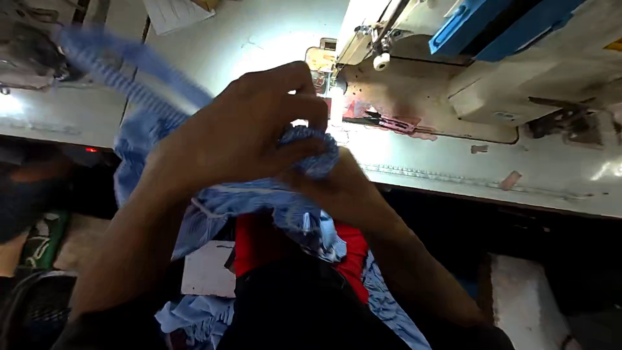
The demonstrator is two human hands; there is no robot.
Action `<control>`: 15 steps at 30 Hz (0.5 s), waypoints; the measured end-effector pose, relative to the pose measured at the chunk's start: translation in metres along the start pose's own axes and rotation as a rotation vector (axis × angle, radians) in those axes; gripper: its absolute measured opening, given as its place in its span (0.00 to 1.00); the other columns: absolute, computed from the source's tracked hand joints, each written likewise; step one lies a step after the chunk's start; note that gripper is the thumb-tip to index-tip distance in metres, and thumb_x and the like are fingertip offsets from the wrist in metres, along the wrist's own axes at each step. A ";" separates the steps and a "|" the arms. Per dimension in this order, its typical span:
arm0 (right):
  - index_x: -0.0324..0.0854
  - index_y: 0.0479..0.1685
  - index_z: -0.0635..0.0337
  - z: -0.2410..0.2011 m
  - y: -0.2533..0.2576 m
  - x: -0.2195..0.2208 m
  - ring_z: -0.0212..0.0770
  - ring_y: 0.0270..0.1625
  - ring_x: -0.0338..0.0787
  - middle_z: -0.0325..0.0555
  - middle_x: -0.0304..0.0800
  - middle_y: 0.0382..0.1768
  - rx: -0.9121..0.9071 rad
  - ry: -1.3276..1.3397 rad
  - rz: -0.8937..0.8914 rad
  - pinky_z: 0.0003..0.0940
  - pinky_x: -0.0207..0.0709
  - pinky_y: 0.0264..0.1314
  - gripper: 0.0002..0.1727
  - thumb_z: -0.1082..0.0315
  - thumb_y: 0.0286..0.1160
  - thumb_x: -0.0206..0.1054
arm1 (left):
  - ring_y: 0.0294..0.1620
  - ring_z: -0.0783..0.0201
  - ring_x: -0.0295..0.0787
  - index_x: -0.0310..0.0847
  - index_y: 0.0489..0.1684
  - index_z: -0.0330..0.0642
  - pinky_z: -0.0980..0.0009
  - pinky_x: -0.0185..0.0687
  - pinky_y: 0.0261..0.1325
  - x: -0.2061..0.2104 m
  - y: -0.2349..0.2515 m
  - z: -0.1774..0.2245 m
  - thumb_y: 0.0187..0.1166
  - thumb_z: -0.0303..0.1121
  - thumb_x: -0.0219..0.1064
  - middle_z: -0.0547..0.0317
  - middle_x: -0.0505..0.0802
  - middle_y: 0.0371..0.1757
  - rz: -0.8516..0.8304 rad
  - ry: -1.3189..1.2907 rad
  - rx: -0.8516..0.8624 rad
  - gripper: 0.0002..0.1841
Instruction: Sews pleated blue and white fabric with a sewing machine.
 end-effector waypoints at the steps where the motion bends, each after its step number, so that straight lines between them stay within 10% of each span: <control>1: 0.86 0.50 0.59 -0.003 0.002 -0.012 0.20 0.39 0.89 0.32 0.91 0.37 -0.029 -0.028 0.074 0.19 0.86 0.42 0.07 0.68 0.80 0.70 | 0.40 0.72 0.81 0.88 0.47 0.45 0.74 0.77 0.43 0.003 -0.001 -0.013 0.81 0.52 0.66 0.62 0.88 0.40 -0.045 -0.045 -0.038 0.19; 4: 0.85 0.45 0.55 0.000 -0.030 -0.050 0.14 0.37 0.85 0.25 0.87 0.35 -0.047 -0.224 0.226 0.13 0.82 0.41 0.07 0.66 0.85 0.62 | 0.18 0.76 0.77 0.87 0.27 0.50 0.72 0.73 0.20 0.024 -0.050 -0.054 0.69 0.53 0.76 0.71 0.84 0.17 -0.272 -0.242 -0.205 0.16; 7: 0.86 0.42 0.54 0.023 -0.071 -0.057 0.11 0.42 0.87 0.22 0.91 0.36 -0.004 -0.145 0.229 0.11 0.83 0.49 0.08 0.64 0.87 0.63 | 0.37 0.78 0.86 0.87 0.33 0.56 0.70 0.84 0.50 0.023 -0.098 -0.069 0.76 0.50 0.69 0.77 0.89 0.30 -0.328 -0.224 -0.236 0.11; 8: 0.87 0.43 0.55 0.027 -0.079 -0.055 0.13 0.43 0.88 0.24 0.91 0.37 0.021 -0.127 0.143 0.13 0.84 0.51 0.10 0.60 0.87 0.64 | 0.34 0.83 0.86 0.88 0.35 0.57 0.79 0.86 0.42 0.015 -0.102 -0.069 0.75 0.49 0.71 0.79 0.91 0.32 -0.288 -0.275 -0.263 0.09; 10: 0.89 0.52 0.57 0.029 -0.071 -0.041 0.23 0.48 0.89 0.35 0.93 0.42 0.048 -0.155 -0.100 0.26 0.84 0.54 0.20 0.49 0.79 0.71 | 0.23 0.86 0.81 0.87 0.32 0.57 0.85 0.77 0.22 0.001 -0.083 -0.059 0.73 0.46 0.73 0.80 0.88 0.24 -0.203 -0.344 -0.275 0.07; 13: 0.74 0.78 0.59 0.025 -0.024 -0.012 0.26 0.60 0.90 0.38 0.92 0.58 0.092 -0.119 -0.155 0.32 0.88 0.63 0.45 0.45 0.60 0.83 | 0.22 0.84 0.78 0.87 0.31 0.56 0.79 0.71 0.21 0.010 -0.011 -0.028 0.71 0.45 0.71 0.78 0.85 0.22 -0.175 -0.209 -0.134 0.07; 15: 0.82 0.62 0.58 0.027 0.000 -0.011 0.25 0.47 0.92 0.35 0.94 0.45 0.094 -0.037 -0.017 0.27 0.91 0.50 0.26 0.61 0.64 0.83 | 0.29 0.83 0.83 0.87 0.41 0.54 0.80 0.78 0.27 0.021 0.019 -0.026 0.69 0.48 0.75 0.77 0.89 0.30 -0.204 -0.239 -0.069 0.12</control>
Point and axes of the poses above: each hand's wrist, its own y-axis towards the middle knuckle, its own x-axis out of the palm, z = x × y, the point moved 3 cm from there along y, towards the middle knuckle
